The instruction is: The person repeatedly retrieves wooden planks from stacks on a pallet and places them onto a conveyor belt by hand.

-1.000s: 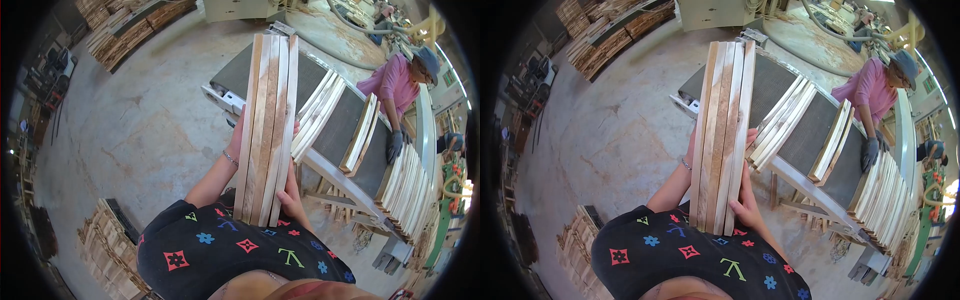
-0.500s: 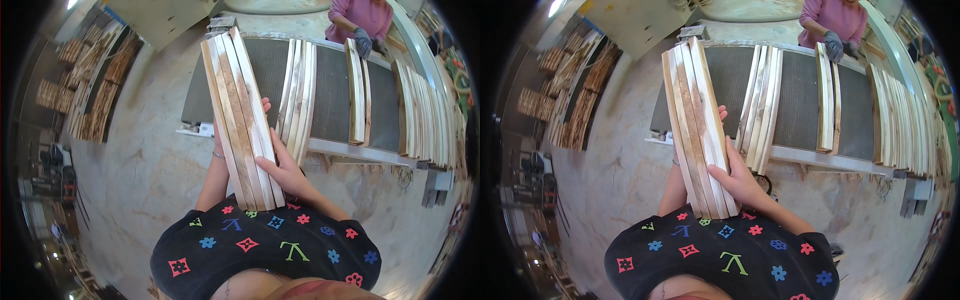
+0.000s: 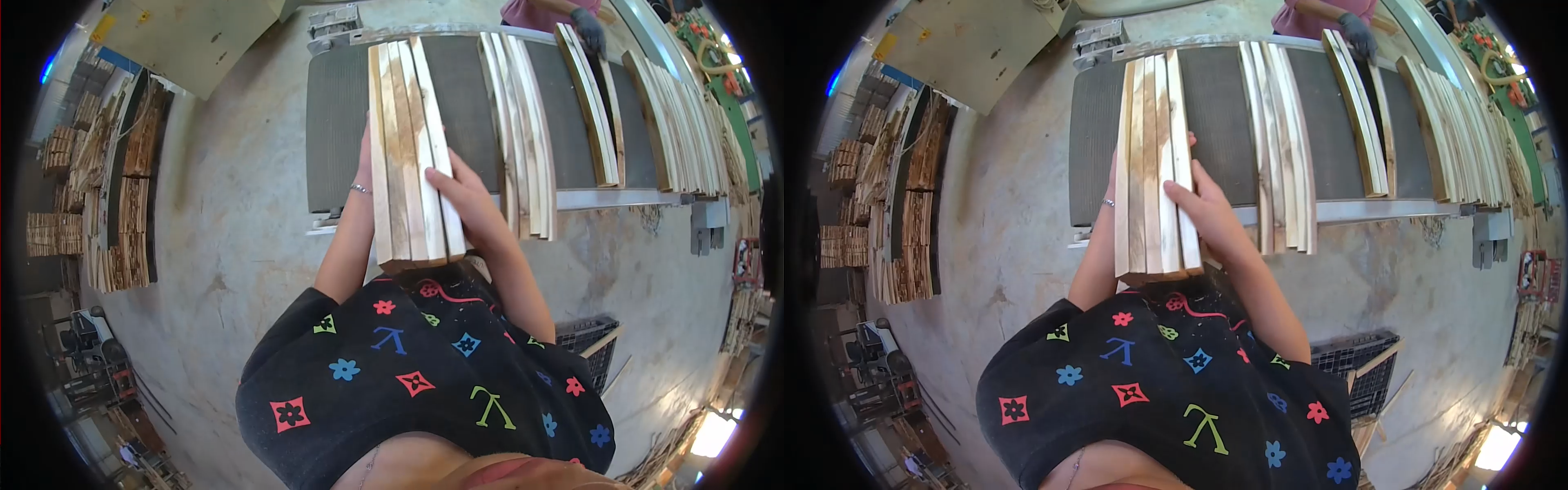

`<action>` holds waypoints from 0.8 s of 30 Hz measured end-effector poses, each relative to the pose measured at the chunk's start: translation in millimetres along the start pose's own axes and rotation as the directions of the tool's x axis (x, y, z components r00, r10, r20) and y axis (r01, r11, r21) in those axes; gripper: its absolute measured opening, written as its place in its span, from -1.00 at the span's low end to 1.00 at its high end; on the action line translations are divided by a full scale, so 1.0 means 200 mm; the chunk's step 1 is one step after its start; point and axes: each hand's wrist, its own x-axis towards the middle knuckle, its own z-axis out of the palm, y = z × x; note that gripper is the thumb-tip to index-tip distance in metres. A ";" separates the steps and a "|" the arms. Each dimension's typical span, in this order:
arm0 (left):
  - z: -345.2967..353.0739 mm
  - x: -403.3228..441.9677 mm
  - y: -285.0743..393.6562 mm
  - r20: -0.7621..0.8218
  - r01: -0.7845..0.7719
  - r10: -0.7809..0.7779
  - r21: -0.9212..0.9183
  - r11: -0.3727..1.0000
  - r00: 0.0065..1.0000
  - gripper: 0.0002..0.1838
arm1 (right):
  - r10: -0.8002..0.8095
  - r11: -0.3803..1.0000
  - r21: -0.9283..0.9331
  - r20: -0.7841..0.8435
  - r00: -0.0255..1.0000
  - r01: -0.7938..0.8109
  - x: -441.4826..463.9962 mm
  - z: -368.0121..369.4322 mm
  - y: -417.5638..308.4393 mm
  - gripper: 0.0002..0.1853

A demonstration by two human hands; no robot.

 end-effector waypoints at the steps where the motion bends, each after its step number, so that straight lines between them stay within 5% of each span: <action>1: -0.05 0.01 0.00 -0.035 -0.017 0.018 0.027 1.000 0.999 -0.34 | 0.006 1.000 0.003 0.007 1.000 -0.006 0.00 -0.01 0.00 -0.46; 3: -0.16 0.03 0.00 -0.105 -0.044 0.053 0.083 0.996 0.993 -0.32 | 0.021 1.000 -0.018 -0.015 1.000 -0.021 -0.01 0.00 0.00 -0.43; 5: -0.06 -0.03 -0.02 -0.440 -0.078 0.223 0.325 0.943 0.870 -0.29 | -0.018 0.993 -0.116 -0.130 0.991 0.003 0.00 -0.04 0.08 -0.45; 6: -0.09 -0.07 0.07 -0.467 0.241 0.303 0.792 0.561 0.831 -0.27 | -0.140 0.887 -0.460 -0.196 0.971 0.034 0.02 -0.11 0.16 -0.49; 7: -0.13 -0.10 0.17 -0.429 0.490 0.391 0.869 -0.067 0.815 -0.23 | -0.272 0.664 -0.748 -0.213 0.938 0.023 0.04 -0.20 0.25 -0.51; 8: -0.06 -0.17 0.20 -0.419 0.587 0.446 0.725 -0.359 0.791 -0.24 | -0.400 0.357 -0.934 -0.180 0.899 -0.028 0.07 -0.28 0.33 -0.53; 9: -0.07 -0.22 0.22 -0.383 0.573 0.435 0.646 -0.504 0.815 -0.32 | -0.398 0.536 -0.840 -0.171 0.902 0.078 0.11 -0.36 0.42 -0.58; 12: -0.09 -0.27 0.23 -0.298 0.500 0.435 0.715 -0.488 0.850 -0.39 | -0.328 0.561 -0.826 -0.160 0.931 0.055 0.05 -0.24 0.30 -0.57; 14: -0.11 -0.26 0.17 -0.149 0.371 0.521 0.860 -0.351 0.840 -0.41 | -0.289 0.597 -0.802 -0.195 0.937 0.018 0.08 -0.20 0.25 -0.56; 16: -0.07 -0.26 0.15 -0.304 0.396 0.487 0.913 -0.096 0.819 -0.35 | -0.268 0.651 -0.759 -0.243 0.932 -0.010 0.09 -0.16 0.23 -0.55; 19: 0.02 -0.21 0.11 -0.263 0.401 0.429 0.876 -0.269 0.864 -0.30 | -0.373 0.514 -0.855 -0.150 0.915 0.070 0.18 -0.21 0.31 -0.54; 24: -0.04 -0.18 0.08 -0.207 0.347 0.449 0.903 -0.254 0.869 -0.32 | -0.377 0.433 -0.894 -0.062 0.924 0.117 0.20 -0.22 0.28 -0.58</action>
